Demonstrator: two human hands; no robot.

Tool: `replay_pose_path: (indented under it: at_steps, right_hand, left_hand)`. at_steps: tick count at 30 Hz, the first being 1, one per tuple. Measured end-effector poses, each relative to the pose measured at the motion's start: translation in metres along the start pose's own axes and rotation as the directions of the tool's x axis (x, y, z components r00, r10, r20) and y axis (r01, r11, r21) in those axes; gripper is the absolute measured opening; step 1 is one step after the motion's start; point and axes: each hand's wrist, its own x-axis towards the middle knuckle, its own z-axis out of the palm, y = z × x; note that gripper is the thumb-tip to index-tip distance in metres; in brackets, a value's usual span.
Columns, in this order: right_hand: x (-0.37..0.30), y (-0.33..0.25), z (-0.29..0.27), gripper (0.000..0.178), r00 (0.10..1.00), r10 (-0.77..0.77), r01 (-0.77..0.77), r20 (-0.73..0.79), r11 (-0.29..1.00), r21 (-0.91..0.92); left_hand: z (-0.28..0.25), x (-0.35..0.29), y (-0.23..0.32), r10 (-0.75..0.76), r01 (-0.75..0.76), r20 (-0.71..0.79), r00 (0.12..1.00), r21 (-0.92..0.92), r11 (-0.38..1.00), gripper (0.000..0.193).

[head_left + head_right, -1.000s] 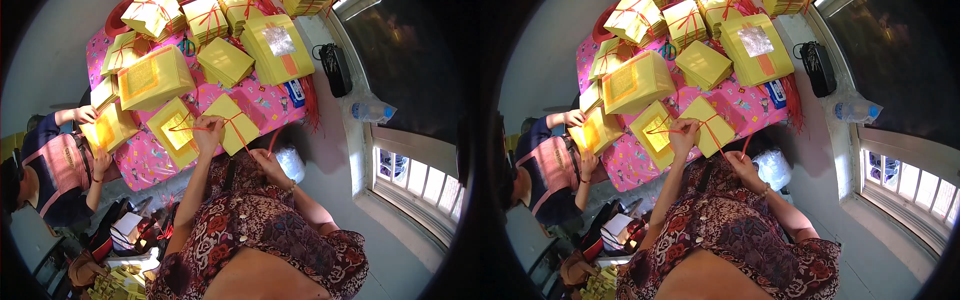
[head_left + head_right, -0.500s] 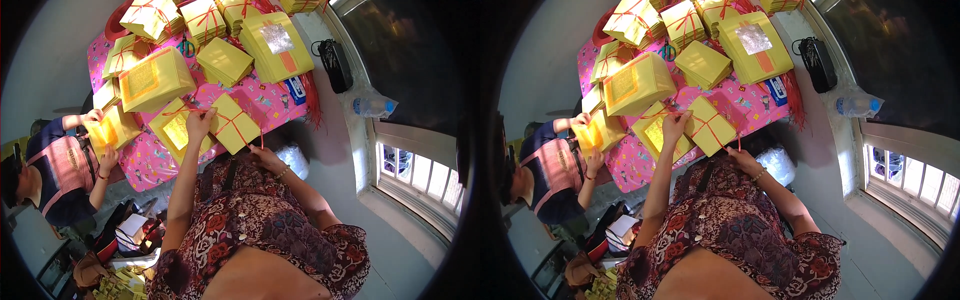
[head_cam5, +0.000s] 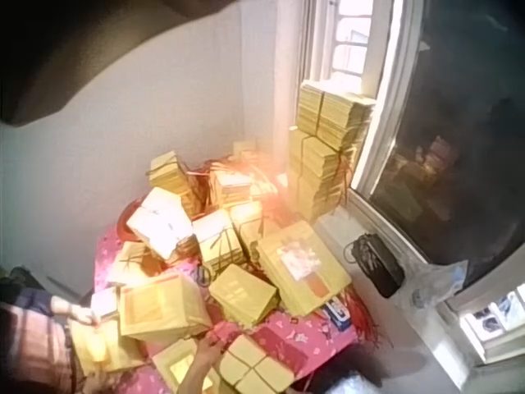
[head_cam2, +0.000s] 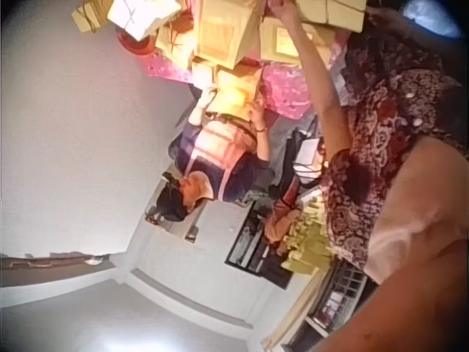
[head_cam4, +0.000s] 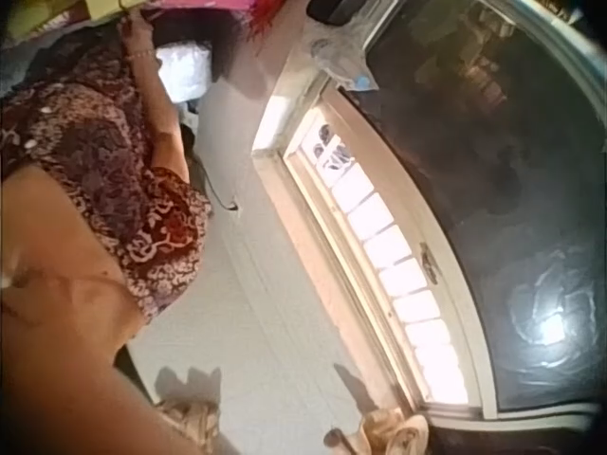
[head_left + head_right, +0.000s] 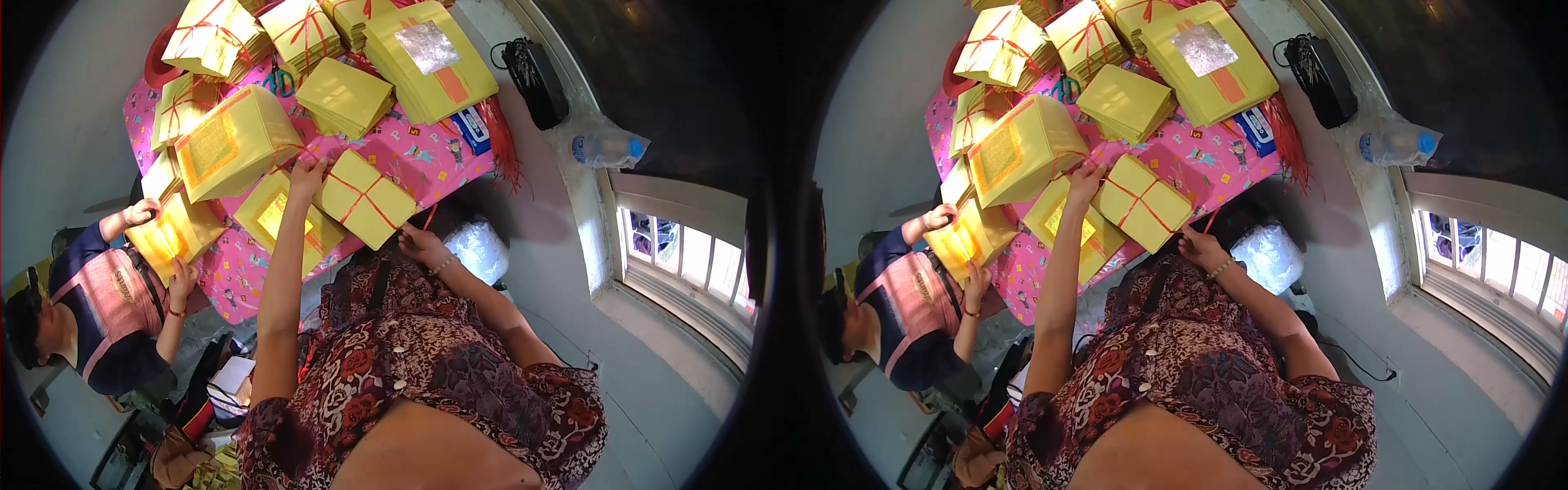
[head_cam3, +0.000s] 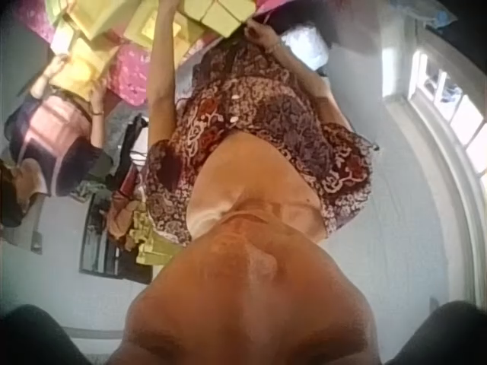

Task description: Bundling and tying stacks of yellow joss paper with red string.

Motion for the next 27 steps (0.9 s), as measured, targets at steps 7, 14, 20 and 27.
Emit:
replay_pose_path:
  at_steps: [7, 14, 20, 27]
  right_hand:
    - [0.0, 0.015, 0.04, 0.021, 0.982, -0.185, 0.186, -0.028, 0.98, 0.065]
    - [-0.007, 0.017, 0.051, 0.017, 0.946, -0.225, 0.252, -0.235, 0.963, 0.093]
    - [-0.015, -0.021, 0.033, 0.015, 0.635, -0.765, 0.771, -0.102, 0.635, 0.036]
    - [-0.042, -0.112, 0.064, 0.004, 0.354, -0.888, 0.931, 0.294, 0.363, -0.025]
  left_hand:
    - [-0.025, 0.043, -0.039, -0.162, 0.156, 0.054, 0.985, 0.114, 0.981, 0.027]
    - [-0.007, 0.031, -0.02, -0.146, 0.102, 0.127, 0.981, 0.298, 0.949, 0.033]
    - [-0.008, -0.02, -0.017, 0.011, 0.006, 0.121, 0.993, -0.142, 0.99, 0.032]
    - [0.004, -0.043, 0.001, 0.172, -0.164, -0.055, 0.984, -0.674, 0.72, 0.04]
